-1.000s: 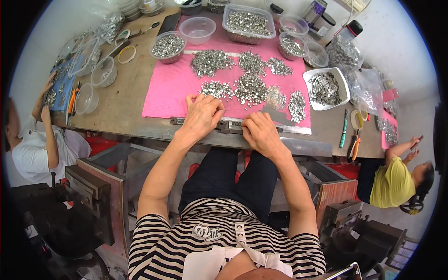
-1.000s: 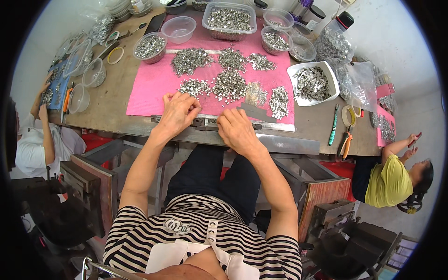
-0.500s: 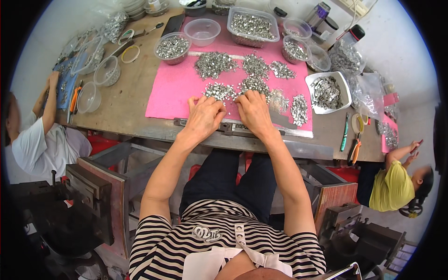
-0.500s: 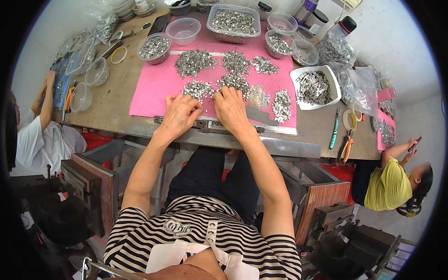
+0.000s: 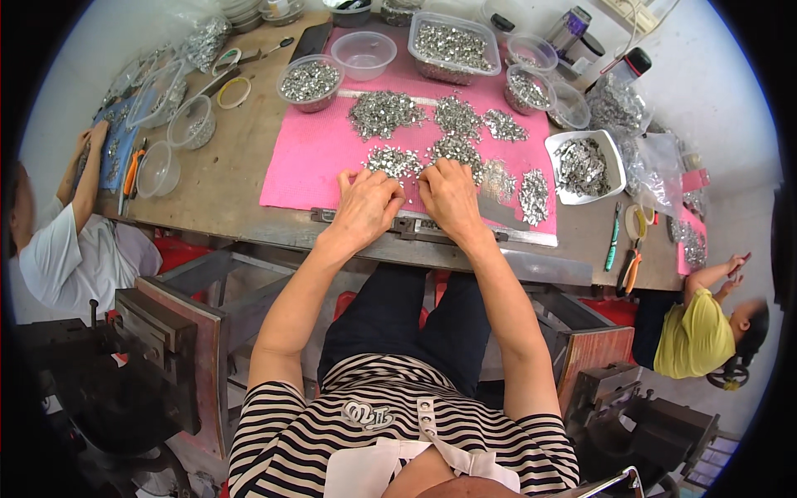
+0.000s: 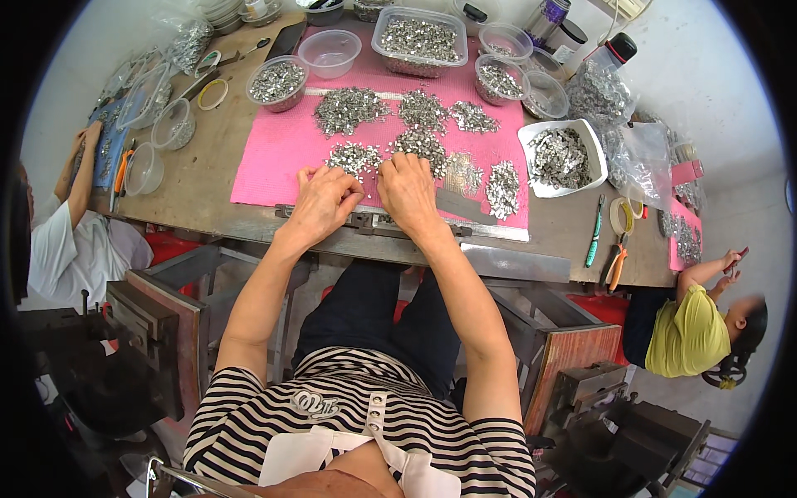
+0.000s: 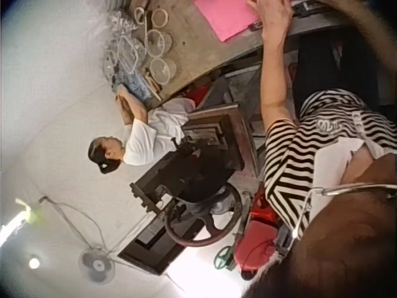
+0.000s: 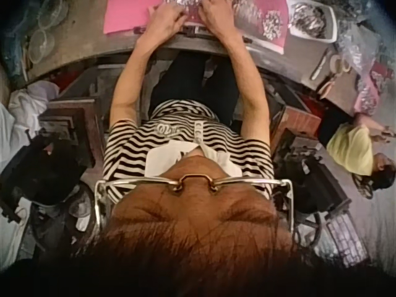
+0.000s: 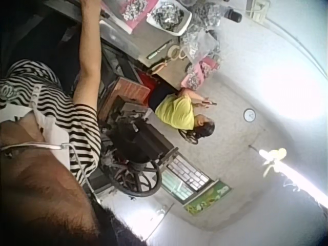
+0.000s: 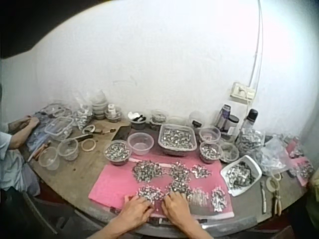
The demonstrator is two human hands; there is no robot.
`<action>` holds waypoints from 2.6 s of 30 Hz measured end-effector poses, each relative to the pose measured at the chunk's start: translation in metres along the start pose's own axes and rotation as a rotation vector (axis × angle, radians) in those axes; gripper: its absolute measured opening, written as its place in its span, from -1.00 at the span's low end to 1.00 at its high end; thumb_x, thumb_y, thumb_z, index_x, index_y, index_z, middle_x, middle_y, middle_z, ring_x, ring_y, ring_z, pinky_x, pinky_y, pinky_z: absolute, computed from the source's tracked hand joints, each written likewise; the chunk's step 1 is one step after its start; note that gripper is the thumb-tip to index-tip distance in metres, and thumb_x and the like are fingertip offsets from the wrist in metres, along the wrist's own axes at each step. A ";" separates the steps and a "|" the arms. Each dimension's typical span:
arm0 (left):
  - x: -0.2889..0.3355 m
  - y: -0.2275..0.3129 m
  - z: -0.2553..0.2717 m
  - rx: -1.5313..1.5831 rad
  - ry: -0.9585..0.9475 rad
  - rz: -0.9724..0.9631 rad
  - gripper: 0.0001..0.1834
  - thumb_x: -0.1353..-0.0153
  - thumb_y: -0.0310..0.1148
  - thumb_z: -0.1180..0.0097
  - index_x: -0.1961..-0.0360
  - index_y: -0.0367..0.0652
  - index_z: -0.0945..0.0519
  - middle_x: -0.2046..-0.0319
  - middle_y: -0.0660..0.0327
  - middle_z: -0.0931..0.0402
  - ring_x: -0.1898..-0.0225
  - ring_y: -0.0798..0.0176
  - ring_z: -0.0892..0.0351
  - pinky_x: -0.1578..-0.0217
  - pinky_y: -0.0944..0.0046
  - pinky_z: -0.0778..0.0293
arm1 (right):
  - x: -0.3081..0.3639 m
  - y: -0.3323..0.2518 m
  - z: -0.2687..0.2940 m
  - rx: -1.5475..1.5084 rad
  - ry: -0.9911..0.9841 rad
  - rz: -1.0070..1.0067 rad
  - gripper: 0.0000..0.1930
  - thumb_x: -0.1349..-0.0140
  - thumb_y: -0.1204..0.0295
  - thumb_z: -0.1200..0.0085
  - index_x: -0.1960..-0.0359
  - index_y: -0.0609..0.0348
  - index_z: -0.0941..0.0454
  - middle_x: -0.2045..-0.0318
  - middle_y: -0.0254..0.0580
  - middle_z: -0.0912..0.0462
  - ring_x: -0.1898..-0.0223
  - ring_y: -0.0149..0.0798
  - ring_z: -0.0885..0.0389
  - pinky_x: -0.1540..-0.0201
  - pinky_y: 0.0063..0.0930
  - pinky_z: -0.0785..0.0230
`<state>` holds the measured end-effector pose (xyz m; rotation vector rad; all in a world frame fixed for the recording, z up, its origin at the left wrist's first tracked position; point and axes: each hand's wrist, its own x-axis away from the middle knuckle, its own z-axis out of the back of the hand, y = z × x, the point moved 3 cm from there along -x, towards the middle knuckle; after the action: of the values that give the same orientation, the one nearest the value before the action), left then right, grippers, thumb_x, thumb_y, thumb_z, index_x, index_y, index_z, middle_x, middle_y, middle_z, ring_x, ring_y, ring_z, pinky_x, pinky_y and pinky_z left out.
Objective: The person places small metal pieces into a metal template by hand, inserts the template into a press machine, and rotates the wheel to press the pieces.
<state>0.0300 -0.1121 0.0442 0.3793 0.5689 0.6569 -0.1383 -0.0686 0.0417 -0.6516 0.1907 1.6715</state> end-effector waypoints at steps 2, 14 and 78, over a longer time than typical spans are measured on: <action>0.000 0.003 -0.002 -0.014 0.005 -0.005 -0.95 -0.20 -0.38 -0.26 0.33 -0.09 -0.66 0.42 0.27 -0.52 0.24 0.17 -0.50 -0.09 -0.01 -0.17 | -0.001 0.002 -0.001 -0.019 -0.023 -0.005 -0.91 -0.12 0.49 -0.24 0.39 0.17 -0.57 0.37 -0.14 -0.53 0.21 -0.08 -0.53 0.11 -0.19 -0.29; 0.011 0.046 -0.019 0.205 0.080 -0.232 -0.85 -0.10 -0.46 -0.33 0.30 -0.14 -0.62 0.31 0.25 -0.54 0.21 0.16 -0.51 -0.10 0.05 -0.24 | 0.059 0.003 0.058 -0.411 -0.085 -0.103 -0.85 -0.09 0.60 -0.24 0.34 0.20 -0.51 0.33 -0.17 -0.52 0.26 -0.07 -0.51 0.14 -0.23 -0.31; 0.001 -0.003 0.002 -0.047 0.031 0.019 -0.92 -0.23 -0.33 -0.29 0.34 -0.06 -0.67 0.42 0.31 -0.54 0.23 0.18 -0.50 -0.06 -0.05 -0.15 | 0.044 -0.001 0.048 -0.265 -0.005 -0.009 -0.87 -0.17 0.55 -0.25 0.24 0.13 -0.63 0.31 -0.23 -0.55 0.21 -0.13 -0.53 0.10 -0.24 -0.28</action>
<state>0.0331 -0.1144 0.0437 0.3313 0.5788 0.6941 -0.1556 -0.0087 0.0585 -0.8447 -0.0384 1.7044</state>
